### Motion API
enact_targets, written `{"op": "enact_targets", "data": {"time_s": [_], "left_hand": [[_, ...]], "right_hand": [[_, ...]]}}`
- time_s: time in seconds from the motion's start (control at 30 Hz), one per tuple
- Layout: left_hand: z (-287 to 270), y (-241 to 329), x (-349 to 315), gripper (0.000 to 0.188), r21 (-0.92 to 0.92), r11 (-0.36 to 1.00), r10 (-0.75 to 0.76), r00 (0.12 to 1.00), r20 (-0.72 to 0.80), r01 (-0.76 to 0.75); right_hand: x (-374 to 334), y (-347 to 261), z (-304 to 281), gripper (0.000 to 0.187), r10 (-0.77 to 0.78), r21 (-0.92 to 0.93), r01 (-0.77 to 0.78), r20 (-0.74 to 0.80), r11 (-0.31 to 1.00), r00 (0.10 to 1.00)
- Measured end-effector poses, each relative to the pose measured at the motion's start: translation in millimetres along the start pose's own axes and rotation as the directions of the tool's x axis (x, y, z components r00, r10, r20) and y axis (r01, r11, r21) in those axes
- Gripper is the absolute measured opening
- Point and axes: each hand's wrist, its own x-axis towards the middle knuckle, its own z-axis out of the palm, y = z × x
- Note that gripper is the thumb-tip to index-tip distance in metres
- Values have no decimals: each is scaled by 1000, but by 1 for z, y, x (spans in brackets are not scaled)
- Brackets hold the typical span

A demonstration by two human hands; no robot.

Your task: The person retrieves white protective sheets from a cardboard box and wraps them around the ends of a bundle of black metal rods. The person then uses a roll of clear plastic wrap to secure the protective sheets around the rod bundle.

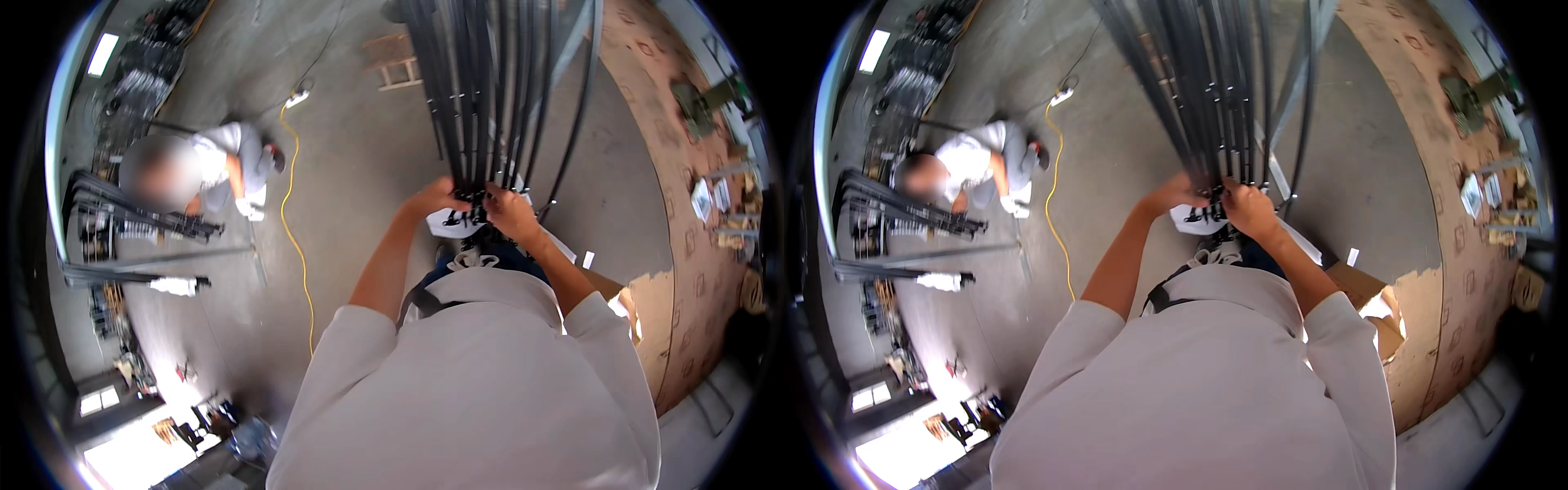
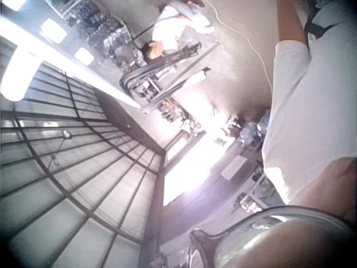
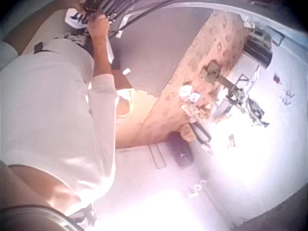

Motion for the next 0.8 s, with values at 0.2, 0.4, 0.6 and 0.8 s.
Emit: {"op": "enact_targets", "data": {"time_s": [0.2,0.4,0.6,0.8], "left_hand": [[-3,-2,-8,44,-157,981,-116,993,-6,114],[4,-1,-2,39,-100,988,-118,993,-1,117],[13,8,0,39,-76,992,-108,992,-63,103],[22,0,1,34,-61,998,-11,987,-159,2]], "right_hand": [[7,2,11,20,-36,1,36,-62,999,997],[0,-2,-12,19,-147,-280,141,-1,949,989],[9,-7,-28,34,-152,-472,212,163,856,975],[4,-12,-39,34,-161,-486,214,149,847,976]]}}
